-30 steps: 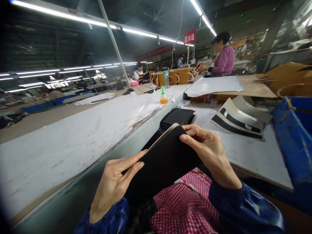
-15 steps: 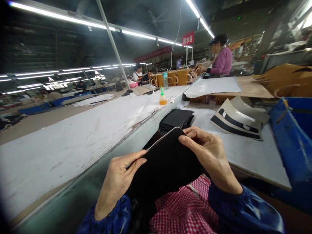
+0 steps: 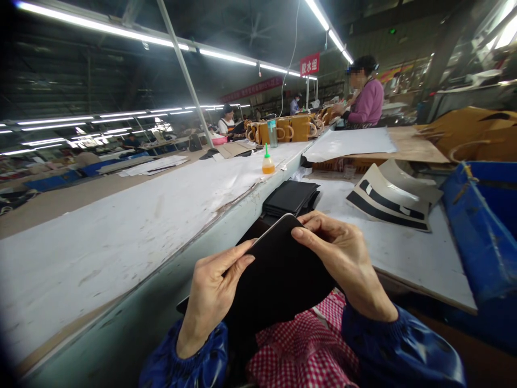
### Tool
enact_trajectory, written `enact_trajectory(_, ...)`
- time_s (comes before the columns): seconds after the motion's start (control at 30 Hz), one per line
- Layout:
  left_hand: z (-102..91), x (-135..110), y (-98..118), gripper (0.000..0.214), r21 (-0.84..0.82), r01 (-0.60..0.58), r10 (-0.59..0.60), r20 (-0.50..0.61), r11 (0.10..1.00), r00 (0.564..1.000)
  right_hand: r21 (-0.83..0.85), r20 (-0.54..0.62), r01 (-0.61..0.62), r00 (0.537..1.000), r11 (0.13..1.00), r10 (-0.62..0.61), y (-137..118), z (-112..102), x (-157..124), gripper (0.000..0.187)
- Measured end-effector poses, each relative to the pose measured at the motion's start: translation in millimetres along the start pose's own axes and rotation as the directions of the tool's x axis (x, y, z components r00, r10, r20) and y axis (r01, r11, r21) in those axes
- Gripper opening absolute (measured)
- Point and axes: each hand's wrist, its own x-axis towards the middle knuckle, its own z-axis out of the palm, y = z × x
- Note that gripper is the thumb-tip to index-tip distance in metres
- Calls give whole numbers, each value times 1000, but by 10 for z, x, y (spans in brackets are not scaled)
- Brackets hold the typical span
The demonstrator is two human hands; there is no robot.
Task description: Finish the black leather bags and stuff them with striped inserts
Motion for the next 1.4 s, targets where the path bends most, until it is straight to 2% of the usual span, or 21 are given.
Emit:
enact_trajectory(0.13,79,2,-2,22,61,5,-4,-32,998,999,-154,18,159,987,975,-158,29,25,6,35)
enact_trajectory(0.23,83,-20,-2,21,88,29,-23,-68,996,997,-279,37,340,938,898,-344,61,46,11,30)
enact_trajectory(0.33,39,-40,1,20,102,33,-24,-83,994,996,-339,47,438,892,833,-451,67,69,-2,25)
enact_trajectory(0.53,-11,-43,23,16,74,-6,11,-74,997,997,-386,71,485,864,785,-499,9,88,-45,34)
enact_trajectory(0.8,2,-61,-2,18,129,55,-51,-39,990,998,-396,79,545,822,738,-565,9,103,-83,29)
enact_trajectory(0.93,48,-12,4,16,100,79,-75,-46,992,996,-423,80,568,799,706,-596,38,113,-101,25)
enact_trajectory(1.13,190,131,92,16,47,-33,37,-92,998,995,-440,111,629,747,641,-656,42,191,-147,21)
enact_trajectory(1.23,278,162,143,15,75,-97,107,-144,992,984,-440,102,645,727,624,-679,48,251,-160,20)
enact_trajectory(1.3,334,165,155,13,128,-128,150,-178,984,973,-431,85,638,733,638,-675,54,274,-157,20)
enact_trajectory(1.4,361,187,85,15,178,-120,155,-200,977,967,-379,131,612,778,693,-615,30,226,-151,17)
